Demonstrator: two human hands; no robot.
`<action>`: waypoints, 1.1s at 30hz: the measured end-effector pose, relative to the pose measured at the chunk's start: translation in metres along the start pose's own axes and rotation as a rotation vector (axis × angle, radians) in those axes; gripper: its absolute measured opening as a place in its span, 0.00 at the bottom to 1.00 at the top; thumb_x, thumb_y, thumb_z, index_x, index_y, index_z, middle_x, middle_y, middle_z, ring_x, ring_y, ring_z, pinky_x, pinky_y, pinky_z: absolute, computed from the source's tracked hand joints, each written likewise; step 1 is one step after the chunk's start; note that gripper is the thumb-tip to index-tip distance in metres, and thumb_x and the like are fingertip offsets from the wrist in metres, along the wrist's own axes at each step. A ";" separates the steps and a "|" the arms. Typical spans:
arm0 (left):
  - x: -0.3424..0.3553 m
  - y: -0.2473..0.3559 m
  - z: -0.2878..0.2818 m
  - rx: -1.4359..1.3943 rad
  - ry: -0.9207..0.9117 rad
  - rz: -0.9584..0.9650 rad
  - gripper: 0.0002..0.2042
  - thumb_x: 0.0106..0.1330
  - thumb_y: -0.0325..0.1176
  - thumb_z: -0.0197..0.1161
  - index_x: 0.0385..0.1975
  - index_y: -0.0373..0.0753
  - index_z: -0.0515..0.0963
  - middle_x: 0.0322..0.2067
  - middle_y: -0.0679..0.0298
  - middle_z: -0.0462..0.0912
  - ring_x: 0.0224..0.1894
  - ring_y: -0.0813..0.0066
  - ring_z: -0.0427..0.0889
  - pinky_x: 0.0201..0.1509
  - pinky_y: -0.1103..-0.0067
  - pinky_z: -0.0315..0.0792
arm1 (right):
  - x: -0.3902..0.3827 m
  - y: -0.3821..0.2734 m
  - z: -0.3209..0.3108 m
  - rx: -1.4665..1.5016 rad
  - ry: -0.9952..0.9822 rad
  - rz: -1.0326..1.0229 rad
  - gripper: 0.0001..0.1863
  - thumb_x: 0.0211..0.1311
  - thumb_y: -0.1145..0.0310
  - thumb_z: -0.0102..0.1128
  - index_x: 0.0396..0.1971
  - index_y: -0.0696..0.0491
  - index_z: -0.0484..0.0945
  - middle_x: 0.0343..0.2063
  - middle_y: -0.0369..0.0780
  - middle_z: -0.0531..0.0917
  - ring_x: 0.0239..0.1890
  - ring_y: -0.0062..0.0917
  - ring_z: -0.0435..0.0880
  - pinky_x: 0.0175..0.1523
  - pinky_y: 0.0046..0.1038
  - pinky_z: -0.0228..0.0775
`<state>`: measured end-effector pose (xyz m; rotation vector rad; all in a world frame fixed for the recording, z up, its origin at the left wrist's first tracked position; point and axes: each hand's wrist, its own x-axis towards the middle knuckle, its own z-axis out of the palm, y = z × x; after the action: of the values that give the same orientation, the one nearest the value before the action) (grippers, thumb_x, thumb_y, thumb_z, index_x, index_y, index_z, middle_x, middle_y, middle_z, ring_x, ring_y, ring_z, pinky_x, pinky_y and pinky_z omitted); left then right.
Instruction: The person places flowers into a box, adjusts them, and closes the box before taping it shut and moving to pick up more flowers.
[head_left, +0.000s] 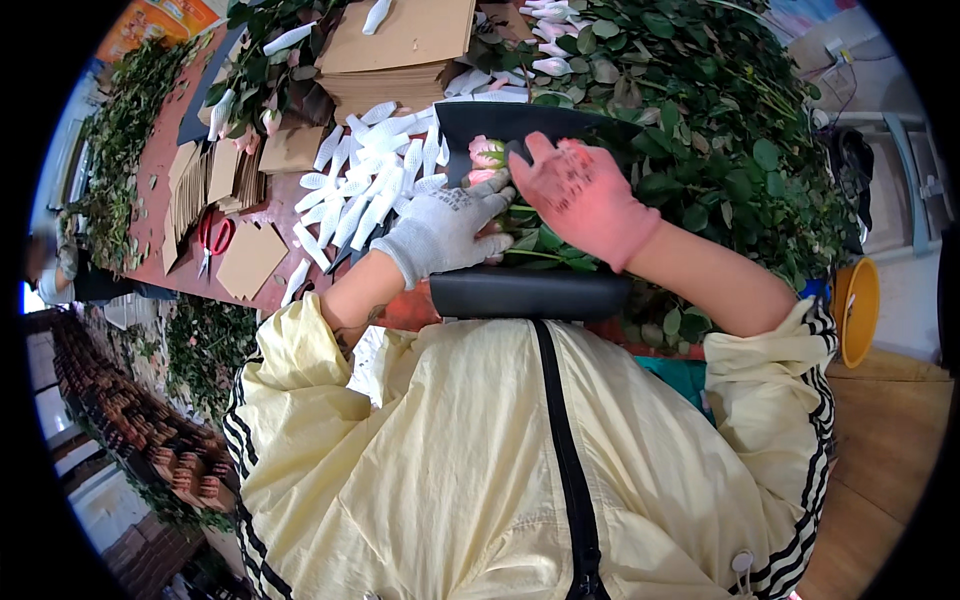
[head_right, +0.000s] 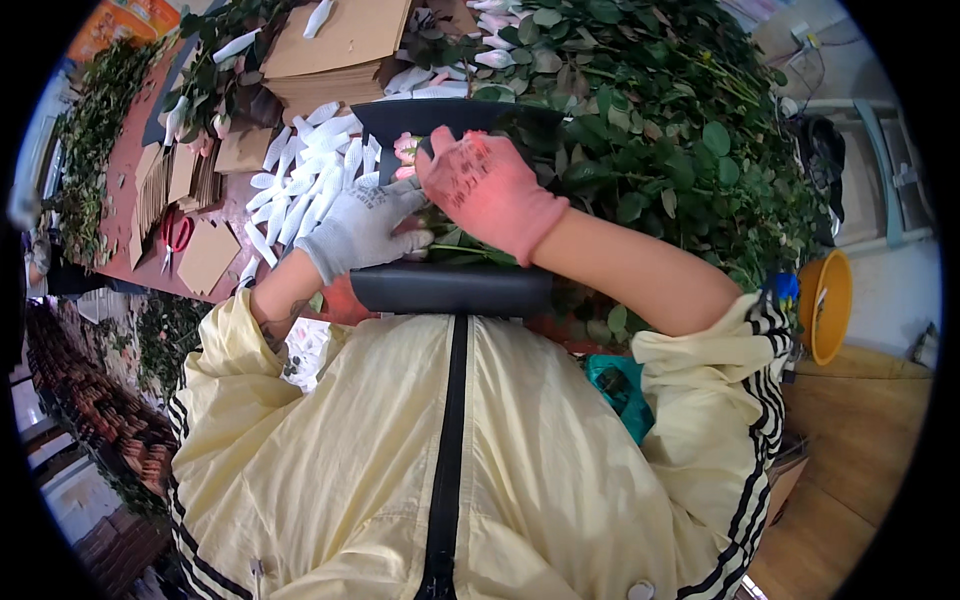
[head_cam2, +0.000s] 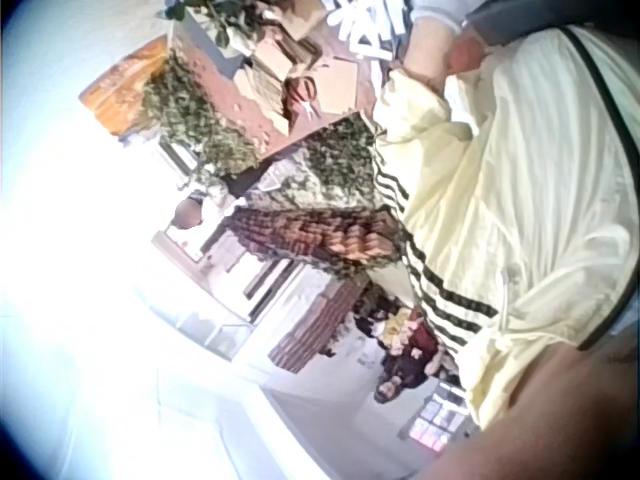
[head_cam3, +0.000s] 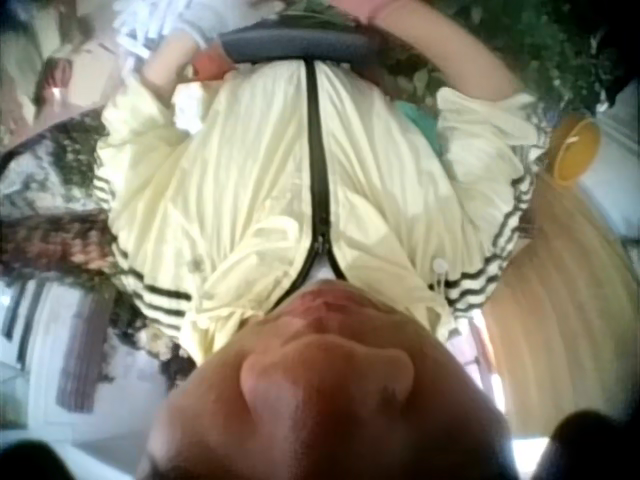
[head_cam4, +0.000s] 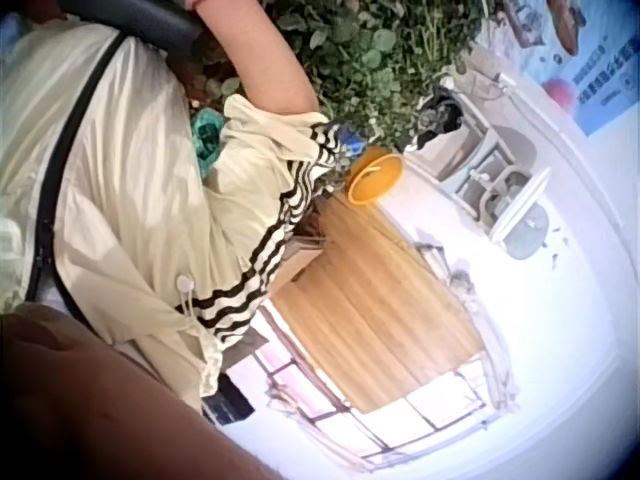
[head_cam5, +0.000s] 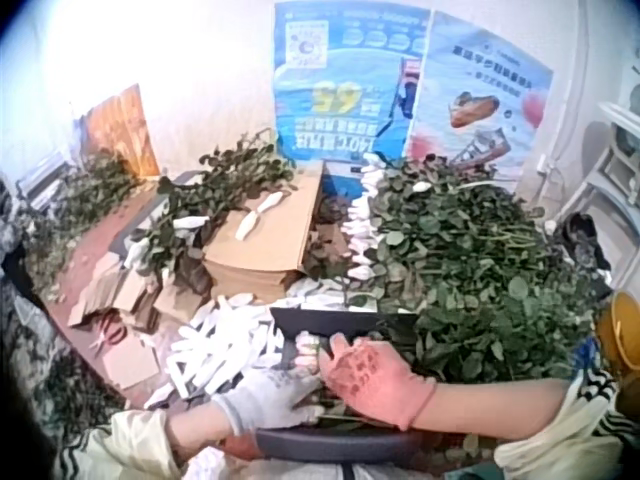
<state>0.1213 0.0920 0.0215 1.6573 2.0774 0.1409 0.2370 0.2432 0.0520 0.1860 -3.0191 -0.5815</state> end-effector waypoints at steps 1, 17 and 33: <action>-0.001 -0.001 0.004 -0.004 0.003 -0.005 0.29 0.60 0.53 0.53 0.58 0.44 0.68 0.62 0.60 0.64 0.54 0.63 0.75 0.57 0.65 0.62 | 0.005 -0.002 0.007 -0.019 0.000 0.009 0.21 0.55 0.68 0.47 0.50 0.54 0.70 0.41 0.40 0.76 0.38 0.27 0.78 0.39 0.28 0.71; -0.004 -0.013 0.029 -0.033 0.175 0.043 0.30 0.58 0.48 0.56 0.60 0.42 0.66 0.64 0.59 0.62 0.54 0.61 0.75 0.53 0.71 0.69 | 0.031 -0.001 0.075 0.057 -0.027 0.020 0.06 0.56 0.70 0.48 0.32 0.52 0.71 0.27 0.40 0.79 0.28 0.29 0.83 0.28 0.29 0.75; -0.007 -0.005 0.025 -0.018 0.194 0.001 0.26 0.60 0.47 0.53 0.58 0.42 0.68 0.63 0.61 0.63 0.53 0.61 0.76 0.54 0.69 0.69 | 0.025 0.008 0.072 0.108 -0.150 0.007 0.19 0.54 0.66 0.50 0.49 0.46 0.71 0.42 0.43 0.75 0.35 0.33 0.81 0.36 0.31 0.74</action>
<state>0.1284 0.0790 0.0001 1.6920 2.2091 0.3323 0.2054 0.2736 -0.0110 0.1436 -3.1971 -0.4517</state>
